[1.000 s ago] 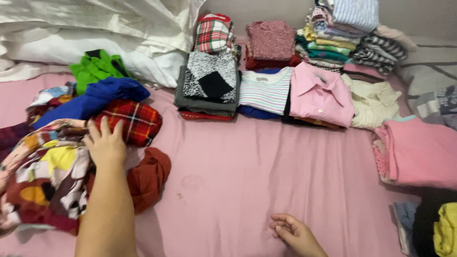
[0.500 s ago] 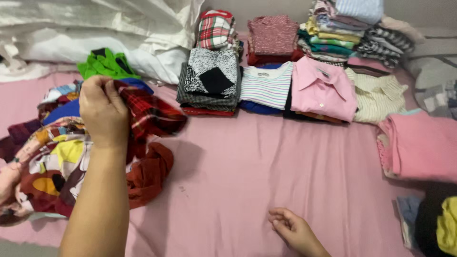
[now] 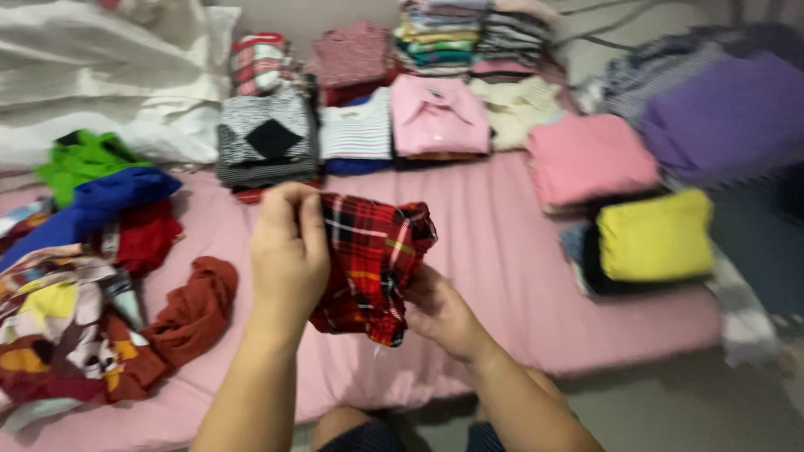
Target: The person folds several garments one by one on a bed, including a striped tank top, a patterned top, plaid pants, a green top, and a blue top. Each item is smoothed, folded into a compact rectangle, and placed into a growing stack.
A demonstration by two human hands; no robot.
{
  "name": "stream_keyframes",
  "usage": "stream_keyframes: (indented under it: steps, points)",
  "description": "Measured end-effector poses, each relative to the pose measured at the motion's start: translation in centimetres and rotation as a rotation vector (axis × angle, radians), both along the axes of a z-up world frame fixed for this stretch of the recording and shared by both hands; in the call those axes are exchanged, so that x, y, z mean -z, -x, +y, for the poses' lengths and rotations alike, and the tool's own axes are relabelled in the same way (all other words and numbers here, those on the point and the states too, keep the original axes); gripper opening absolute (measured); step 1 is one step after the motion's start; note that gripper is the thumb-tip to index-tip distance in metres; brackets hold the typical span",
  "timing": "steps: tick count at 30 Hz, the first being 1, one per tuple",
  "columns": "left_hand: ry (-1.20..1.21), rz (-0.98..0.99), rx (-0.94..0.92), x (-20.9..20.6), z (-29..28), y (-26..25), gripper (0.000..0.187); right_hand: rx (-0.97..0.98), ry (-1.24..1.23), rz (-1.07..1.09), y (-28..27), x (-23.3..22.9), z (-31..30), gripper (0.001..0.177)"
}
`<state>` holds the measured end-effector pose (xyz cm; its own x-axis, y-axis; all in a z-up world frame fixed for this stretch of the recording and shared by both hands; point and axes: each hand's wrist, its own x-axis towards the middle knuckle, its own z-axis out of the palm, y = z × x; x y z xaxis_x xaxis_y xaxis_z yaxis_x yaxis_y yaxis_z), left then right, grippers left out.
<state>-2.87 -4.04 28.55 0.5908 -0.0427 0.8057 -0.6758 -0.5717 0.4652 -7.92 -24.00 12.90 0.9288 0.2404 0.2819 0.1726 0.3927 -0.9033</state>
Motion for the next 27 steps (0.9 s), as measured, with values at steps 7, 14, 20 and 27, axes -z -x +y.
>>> stream_keyframes:
  steps: [7,14,20,27]
  points:
    - [-0.161,0.010,0.031,3.8,-4.8,4.1,0.023,0.268,-0.194,0.154,2.6,-1.8,-0.7,0.033]
    - [0.038,0.575,0.428,6.6,-6.3,6.6,0.051,0.304,-0.087,0.041,3.2,-2.9,-2.5,0.030]
    - [0.442,0.739,0.351,4.9,-1.6,2.2,0.036,0.361,0.113,-0.070,2.6,-2.9,-6.9,0.033]
    - [0.681,0.514,0.388,-1.3,7.0,0.5,0.029,0.571,0.086,0.093,1.7,1.0,-16.6,0.023]
